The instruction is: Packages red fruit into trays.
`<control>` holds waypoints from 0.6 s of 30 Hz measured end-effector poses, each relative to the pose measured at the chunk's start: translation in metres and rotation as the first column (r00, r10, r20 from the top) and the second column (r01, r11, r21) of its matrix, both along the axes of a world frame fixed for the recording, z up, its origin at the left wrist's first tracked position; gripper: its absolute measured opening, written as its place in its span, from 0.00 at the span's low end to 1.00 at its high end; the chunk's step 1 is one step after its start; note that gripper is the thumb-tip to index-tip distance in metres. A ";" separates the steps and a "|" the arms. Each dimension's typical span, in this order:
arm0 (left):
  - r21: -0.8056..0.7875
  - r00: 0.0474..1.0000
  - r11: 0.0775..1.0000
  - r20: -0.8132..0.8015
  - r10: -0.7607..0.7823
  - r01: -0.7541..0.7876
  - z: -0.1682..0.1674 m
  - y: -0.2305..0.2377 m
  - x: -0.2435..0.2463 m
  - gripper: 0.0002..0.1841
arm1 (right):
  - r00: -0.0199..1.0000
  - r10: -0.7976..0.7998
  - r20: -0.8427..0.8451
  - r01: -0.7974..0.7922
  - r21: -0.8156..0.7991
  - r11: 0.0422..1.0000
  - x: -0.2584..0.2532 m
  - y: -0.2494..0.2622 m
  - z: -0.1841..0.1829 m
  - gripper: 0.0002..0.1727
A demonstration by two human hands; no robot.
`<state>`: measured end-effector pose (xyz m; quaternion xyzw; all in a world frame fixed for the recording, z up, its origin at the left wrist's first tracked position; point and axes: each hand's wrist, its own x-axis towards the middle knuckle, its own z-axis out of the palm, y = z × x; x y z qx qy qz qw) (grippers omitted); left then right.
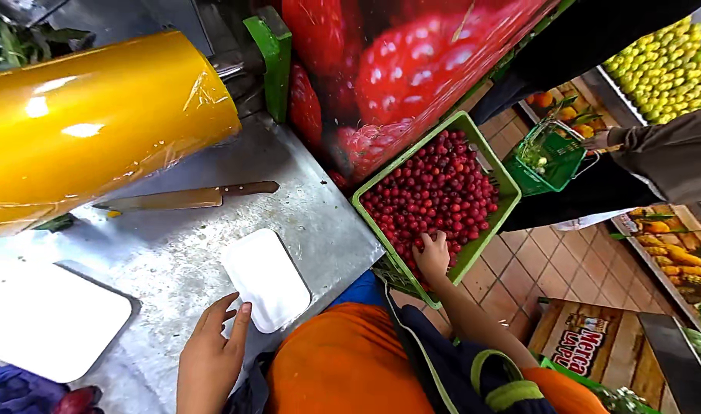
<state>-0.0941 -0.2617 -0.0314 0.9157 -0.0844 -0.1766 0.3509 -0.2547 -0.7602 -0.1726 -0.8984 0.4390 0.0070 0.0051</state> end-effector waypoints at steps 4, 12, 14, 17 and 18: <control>0.002 0.999 0.999 -0.001 -0.043 0.043 -0.004 0.004 -0.010 0.33 | 0.997 0.006 -0.076 -0.006 0.006 1.000 0.004 -0.002 0.002 0.23; -0.020 1.000 1.000 0.019 -0.011 0.011 -0.007 0.022 -0.032 0.30 | 0.972 -0.089 -0.217 0.114 0.108 0.988 0.007 -0.011 0.012 0.28; -0.032 1.000 0.999 0.030 0.009 -0.008 -0.010 0.025 -0.036 0.29 | 0.983 -0.119 -0.140 0.149 0.225 0.963 0.009 -0.032 0.026 0.25; -0.064 0.999 0.997 0.031 0.038 -0.036 -0.011 0.027 -0.041 0.29 | 0.904 -0.361 0.228 0.168 0.587 0.792 0.013 -0.047 0.049 0.18; -0.093 0.999 0.995 0.020 0.047 -0.045 -0.011 0.026 -0.041 0.28 | 0.799 -0.511 0.316 0.093 0.776 0.624 0.019 -0.041 0.062 0.17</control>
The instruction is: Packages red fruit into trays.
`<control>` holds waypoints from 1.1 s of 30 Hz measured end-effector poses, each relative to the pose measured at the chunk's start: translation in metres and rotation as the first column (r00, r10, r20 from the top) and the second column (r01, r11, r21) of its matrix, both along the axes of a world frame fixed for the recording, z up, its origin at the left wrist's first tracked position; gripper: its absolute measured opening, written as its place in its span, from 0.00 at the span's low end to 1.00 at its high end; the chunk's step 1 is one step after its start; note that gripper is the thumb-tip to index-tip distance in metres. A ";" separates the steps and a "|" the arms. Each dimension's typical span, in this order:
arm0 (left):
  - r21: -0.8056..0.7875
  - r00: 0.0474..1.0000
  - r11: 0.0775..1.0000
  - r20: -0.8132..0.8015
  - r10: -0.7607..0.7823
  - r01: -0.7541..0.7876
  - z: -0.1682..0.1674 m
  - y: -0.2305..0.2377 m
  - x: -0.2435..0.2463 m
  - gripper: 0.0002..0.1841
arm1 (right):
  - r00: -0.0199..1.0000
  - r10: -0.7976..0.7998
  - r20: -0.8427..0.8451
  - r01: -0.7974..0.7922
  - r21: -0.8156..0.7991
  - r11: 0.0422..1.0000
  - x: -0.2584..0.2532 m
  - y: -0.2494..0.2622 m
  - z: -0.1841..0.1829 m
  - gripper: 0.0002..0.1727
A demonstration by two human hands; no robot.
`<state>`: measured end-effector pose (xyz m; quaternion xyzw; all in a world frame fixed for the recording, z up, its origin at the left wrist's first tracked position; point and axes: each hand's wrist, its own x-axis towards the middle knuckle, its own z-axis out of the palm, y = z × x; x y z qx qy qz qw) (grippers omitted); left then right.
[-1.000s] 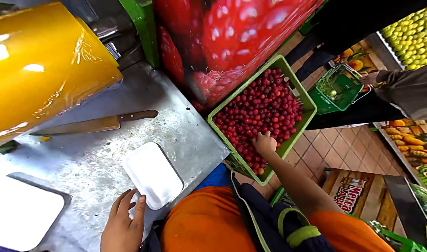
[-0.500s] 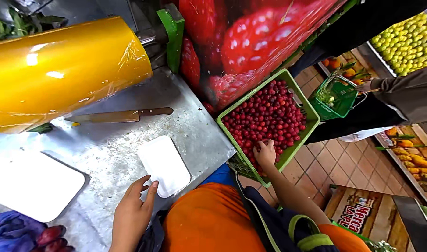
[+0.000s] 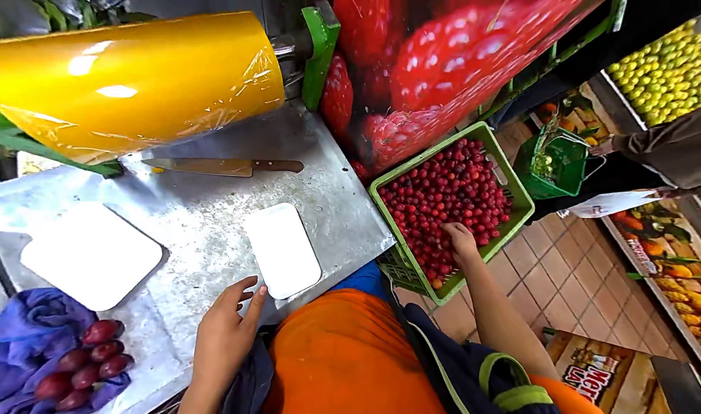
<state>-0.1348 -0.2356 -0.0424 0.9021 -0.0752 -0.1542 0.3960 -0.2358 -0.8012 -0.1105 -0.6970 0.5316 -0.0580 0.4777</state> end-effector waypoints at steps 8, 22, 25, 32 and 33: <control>-0.186 0.999 0.982 -0.040 0.006 -0.013 -0.017 -0.029 0.013 0.21 | 0.643 0.091 0.761 -0.691 0.524 0.498 0.081 0.196 0.056 0.16; -0.162 0.992 0.983 -0.074 -0.101 0.088 -0.051 -0.025 0.013 0.21 | 0.242 0.653 0.717 -0.946 0.026 0.322 0.130 0.306 0.007 0.12; -0.156 0.992 0.982 -0.043 -0.118 0.110 -0.050 -0.018 0.014 0.20 | 0.233 0.682 0.693 -0.953 0.024 0.301 0.128 0.299 0.008 0.11; -0.063 0.992 0.992 0.073 -0.101 0.106 -0.041 -0.027 0.034 0.34 | 0.341 0.656 0.674 -0.923 0.108 0.369 0.117 0.293 0.017 0.11; -0.042 0.983 0.985 0.075 -0.166 0.169 -0.041 -0.030 0.037 0.34 | 0.360 0.637 0.681 -0.917 0.134 0.375 0.114 0.293 0.017 0.15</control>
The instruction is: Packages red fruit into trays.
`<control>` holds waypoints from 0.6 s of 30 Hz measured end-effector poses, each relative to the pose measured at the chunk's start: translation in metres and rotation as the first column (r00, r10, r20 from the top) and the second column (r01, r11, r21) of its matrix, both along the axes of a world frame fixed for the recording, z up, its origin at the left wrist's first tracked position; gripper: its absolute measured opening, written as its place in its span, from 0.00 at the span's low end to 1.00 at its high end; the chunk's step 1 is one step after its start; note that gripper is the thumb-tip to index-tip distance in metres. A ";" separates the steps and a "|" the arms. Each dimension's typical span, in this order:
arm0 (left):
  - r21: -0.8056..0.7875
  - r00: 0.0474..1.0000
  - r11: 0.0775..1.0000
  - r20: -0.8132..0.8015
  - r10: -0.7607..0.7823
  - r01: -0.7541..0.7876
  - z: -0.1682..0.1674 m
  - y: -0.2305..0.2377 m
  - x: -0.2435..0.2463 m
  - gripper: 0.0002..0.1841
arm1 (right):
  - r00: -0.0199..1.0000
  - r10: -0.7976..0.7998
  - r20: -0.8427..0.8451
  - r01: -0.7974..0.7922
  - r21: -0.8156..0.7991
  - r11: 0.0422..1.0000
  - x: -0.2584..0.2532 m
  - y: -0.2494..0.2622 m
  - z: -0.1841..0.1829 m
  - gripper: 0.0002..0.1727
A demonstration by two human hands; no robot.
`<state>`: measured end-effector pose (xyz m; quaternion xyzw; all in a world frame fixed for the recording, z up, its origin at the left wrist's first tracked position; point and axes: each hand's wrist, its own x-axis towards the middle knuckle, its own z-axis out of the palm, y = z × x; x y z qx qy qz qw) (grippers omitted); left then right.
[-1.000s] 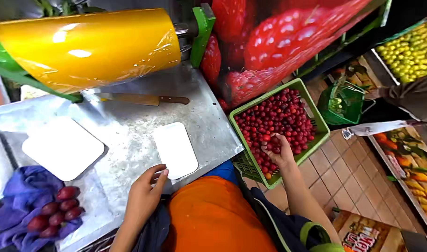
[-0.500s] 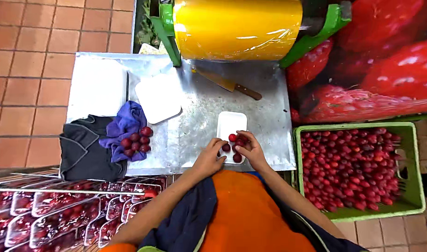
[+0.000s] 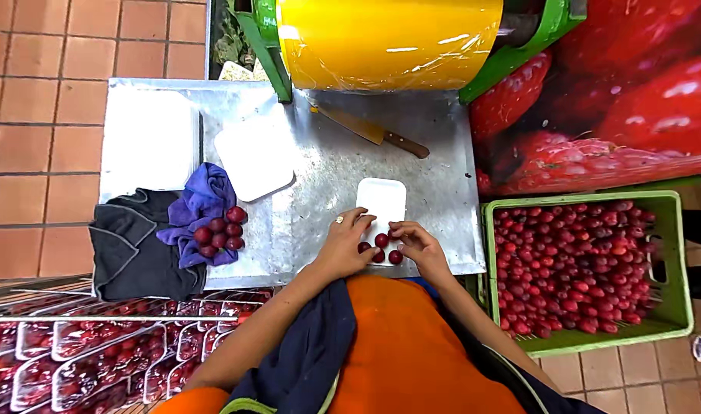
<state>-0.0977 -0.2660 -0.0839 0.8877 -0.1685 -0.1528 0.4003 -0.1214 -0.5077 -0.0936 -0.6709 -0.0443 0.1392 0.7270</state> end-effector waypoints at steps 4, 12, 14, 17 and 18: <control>0.083 0.987 0.989 0.094 -0.130 0.123 -0.006 -0.006 -0.002 0.24 | 0.992 0.009 0.123 0.022 -0.250 0.968 -0.013 0.000 0.000 0.22; -0.005 0.988 0.999 -0.147 0.036 -0.037 -0.002 0.011 0.002 0.19 | 0.979 0.139 0.152 0.007 -0.700 0.714 -0.004 -0.006 -0.001 0.19; 0.024 0.989 1.000 -0.151 -0.003 0.007 -0.001 0.012 0.003 0.19 | 0.964 0.199 0.175 -0.007 -0.734 0.679 0.002 -0.007 0.000 0.17; 0.088 0.992 0.993 -0.104 -0.064 0.073 -0.003 0.007 0.005 0.18 | 0.947 0.255 0.195 -0.025 -0.748 0.664 0.004 -0.011 -0.001 0.14; 0.113 0.995 0.990 -0.062 -0.072 0.079 -0.003 0.005 0.004 0.17 | 0.946 0.255 0.201 -0.022 -0.744 0.667 0.003 -0.012 -0.002 0.13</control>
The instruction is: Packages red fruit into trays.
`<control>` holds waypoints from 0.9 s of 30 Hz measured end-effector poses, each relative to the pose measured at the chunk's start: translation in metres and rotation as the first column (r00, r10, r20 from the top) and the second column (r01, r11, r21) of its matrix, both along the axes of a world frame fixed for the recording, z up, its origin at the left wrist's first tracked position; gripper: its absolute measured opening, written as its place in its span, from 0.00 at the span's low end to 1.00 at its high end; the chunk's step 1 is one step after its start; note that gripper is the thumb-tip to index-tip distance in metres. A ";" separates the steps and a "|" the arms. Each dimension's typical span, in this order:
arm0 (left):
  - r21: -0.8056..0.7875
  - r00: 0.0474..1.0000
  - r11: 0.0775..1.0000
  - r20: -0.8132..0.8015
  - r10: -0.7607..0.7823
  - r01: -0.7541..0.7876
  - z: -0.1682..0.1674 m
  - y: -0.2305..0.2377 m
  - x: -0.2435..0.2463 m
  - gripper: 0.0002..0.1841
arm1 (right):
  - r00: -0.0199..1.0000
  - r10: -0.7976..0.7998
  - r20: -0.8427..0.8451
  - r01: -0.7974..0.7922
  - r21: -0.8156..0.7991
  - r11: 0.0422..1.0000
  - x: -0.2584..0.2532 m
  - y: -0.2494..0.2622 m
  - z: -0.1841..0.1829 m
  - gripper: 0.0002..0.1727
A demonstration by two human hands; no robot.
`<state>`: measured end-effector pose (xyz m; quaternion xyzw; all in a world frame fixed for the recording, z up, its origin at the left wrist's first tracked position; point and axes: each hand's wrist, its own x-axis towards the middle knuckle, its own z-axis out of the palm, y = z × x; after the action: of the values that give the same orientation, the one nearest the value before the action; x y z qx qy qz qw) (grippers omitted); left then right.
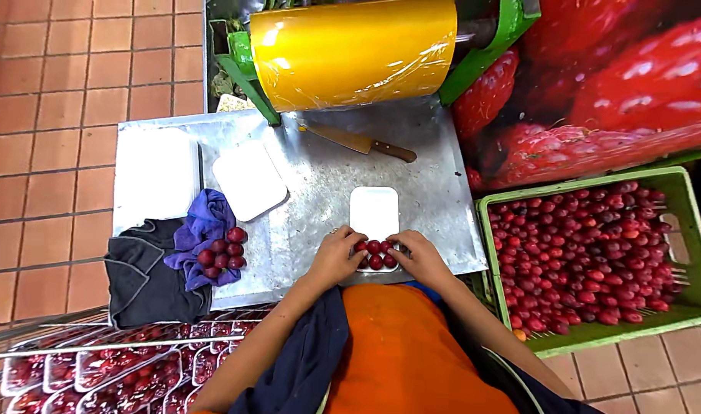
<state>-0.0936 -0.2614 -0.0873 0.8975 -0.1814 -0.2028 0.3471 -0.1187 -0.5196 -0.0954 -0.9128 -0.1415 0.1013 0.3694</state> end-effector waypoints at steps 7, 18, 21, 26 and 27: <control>0.031 0.982 0.998 0.182 -0.055 0.050 -0.006 -0.006 -0.005 0.19 | 0.956 -0.186 0.228 0.155 0.147 0.977 -0.030 -0.041 0.008 0.11; 0.003 0.985 0.999 0.165 0.045 -0.046 0.014 -0.018 -0.002 0.29 | 0.576 -0.817 0.038 0.631 -0.656 0.414 -0.104 -0.302 -0.079 0.45; -0.015 0.979 0.996 0.181 0.090 -0.089 0.023 -0.025 0.002 0.26 | 0.599 -0.801 0.013 0.524 -0.762 0.380 -0.098 -0.297 -0.090 0.48; -0.118 0.965 0.979 0.182 0.186 -0.167 0.024 -0.030 -0.004 0.23 | 0.573 -0.819 0.026 0.517 -0.787 0.337 -0.101 -0.306 -0.094 0.49; -0.135 0.964 0.975 0.177 0.200 -0.177 0.021 -0.031 -0.006 0.22 | 0.573 -0.819 0.028 0.522 -0.783 0.338 -0.101 -0.309 -0.096 0.49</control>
<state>-0.0991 -0.2924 -0.0659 0.9038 -0.1388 -0.0715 0.3985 -0.2195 -0.8285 -0.1911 -0.9113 0.3819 0.1538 0.0059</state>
